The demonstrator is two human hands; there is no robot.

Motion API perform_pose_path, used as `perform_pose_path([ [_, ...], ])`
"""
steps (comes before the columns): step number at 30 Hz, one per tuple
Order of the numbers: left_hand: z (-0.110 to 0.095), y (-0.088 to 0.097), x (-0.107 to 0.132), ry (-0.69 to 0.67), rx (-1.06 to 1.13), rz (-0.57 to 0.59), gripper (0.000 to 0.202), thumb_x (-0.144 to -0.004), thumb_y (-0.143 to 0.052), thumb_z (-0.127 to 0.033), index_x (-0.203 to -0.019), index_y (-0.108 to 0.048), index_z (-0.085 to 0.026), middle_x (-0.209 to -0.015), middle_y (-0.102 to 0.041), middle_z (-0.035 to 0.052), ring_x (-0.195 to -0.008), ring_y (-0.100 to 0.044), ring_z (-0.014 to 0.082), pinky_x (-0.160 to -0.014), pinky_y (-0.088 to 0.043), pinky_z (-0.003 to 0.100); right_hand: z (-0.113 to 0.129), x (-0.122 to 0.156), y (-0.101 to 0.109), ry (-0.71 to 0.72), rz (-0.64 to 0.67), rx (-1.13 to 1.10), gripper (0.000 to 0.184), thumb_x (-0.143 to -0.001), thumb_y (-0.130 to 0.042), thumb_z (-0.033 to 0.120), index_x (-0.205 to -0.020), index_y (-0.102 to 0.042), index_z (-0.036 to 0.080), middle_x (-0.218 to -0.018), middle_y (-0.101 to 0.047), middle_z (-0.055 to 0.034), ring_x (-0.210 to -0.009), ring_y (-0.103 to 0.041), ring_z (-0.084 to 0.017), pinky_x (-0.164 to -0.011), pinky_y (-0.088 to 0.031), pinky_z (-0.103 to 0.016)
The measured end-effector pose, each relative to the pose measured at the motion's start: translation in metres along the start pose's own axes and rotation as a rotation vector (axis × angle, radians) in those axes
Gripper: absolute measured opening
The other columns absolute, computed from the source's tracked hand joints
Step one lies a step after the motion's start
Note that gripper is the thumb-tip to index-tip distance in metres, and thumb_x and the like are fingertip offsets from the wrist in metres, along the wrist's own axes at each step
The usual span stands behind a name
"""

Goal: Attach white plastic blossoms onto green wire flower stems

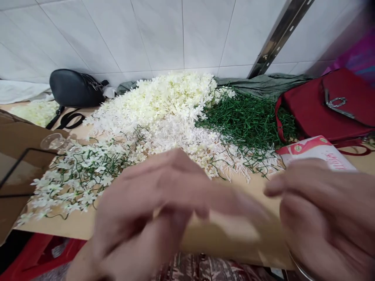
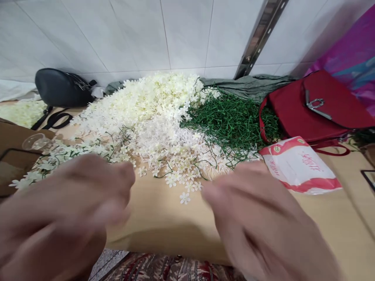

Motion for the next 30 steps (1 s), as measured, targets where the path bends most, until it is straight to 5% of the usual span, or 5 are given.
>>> perform_pose_path([
  [2, 0.021, -0.002, 0.000, 0.019, -0.107, -0.039, 0.035, -0.104, -0.051, -0.010, -0.129, -0.068, -0.027, -0.098, -0.069, -0.0016, -0.087, -0.067, 0.0125, -0.076, -0.058, 0.028, -0.005, -0.020, -0.005, 0.124, -0.118, 0.091, 0.035, -0.091, -0.070, 0.014, -0.120, -0.072, 0.034, -0.104, -0.079, -0.0013, -0.092, -0.075, -0.024, -0.079, -0.061, -0.044],
  [10, 0.129, -0.053, 0.045, 0.134, -0.648, -0.086, 0.017, -0.103, -0.056, -0.019, -0.120, -0.062, -0.020, -0.111, -0.070, 0.0077, -0.094, -0.071, 0.0188, -0.078, -0.056, 0.030, -0.090, -0.020, -0.084, 0.013, 0.265, 0.304, 0.021, -0.103, -0.057, 0.025, -0.115, -0.074, 0.023, -0.104, -0.075, -0.0093, -0.095, -0.069, -0.029, -0.086, -0.053, -0.046],
  [17, 0.135, -0.074, 0.051, 0.042, -0.659, -0.067, 0.014, -0.105, -0.056, -0.025, -0.118, -0.060, -0.020, -0.107, -0.071, 0.0084, -0.103, -0.071, 0.0226, -0.087, -0.055, 0.035, -0.111, -0.028, -0.114, 0.001, 0.333, 0.643, 0.023, -0.099, -0.054, 0.013, -0.087, -0.073, 0.019, -0.093, -0.073, -0.0119, -0.087, -0.060, -0.030, -0.076, -0.040, -0.041],
  [23, 0.131, -0.086, 0.041, 0.053, -0.489, -0.067, 0.030, -0.106, -0.058, -0.030, -0.133, -0.058, -0.018, -0.124, -0.072, 0.0140, -0.119, -0.070, 0.0254, -0.098, -0.058, 0.039, -0.072, -0.031, -0.105, 0.090, 0.298, 0.534, 0.027, -0.106, -0.051, 0.021, -0.089, -0.072, 0.022, -0.085, -0.074, -0.0072, -0.082, -0.061, -0.027, -0.077, -0.036, -0.040],
  [30, 0.149, -0.071, 0.045, 0.206, -0.173, -0.303, 0.013, -0.102, -0.065, -0.026, -0.109, -0.075, -0.022, -0.094, -0.080, 0.0035, -0.078, -0.074, 0.0142, -0.074, -0.060, 0.026, -0.060, -0.047, -0.107, 0.020, 0.295, 0.133, 0.020, -0.106, -0.054, 0.028, -0.093, -0.070, 0.025, -0.091, -0.077, -0.0030, -0.084, -0.070, -0.022, -0.081, -0.044, -0.037],
])
Point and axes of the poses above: each hand's wrist, its own x-axis away from the middle knuckle, its own y-axis out of the back of the hand, z = x × y, the point moved 7 cm from there along -x, towards the middle knuckle
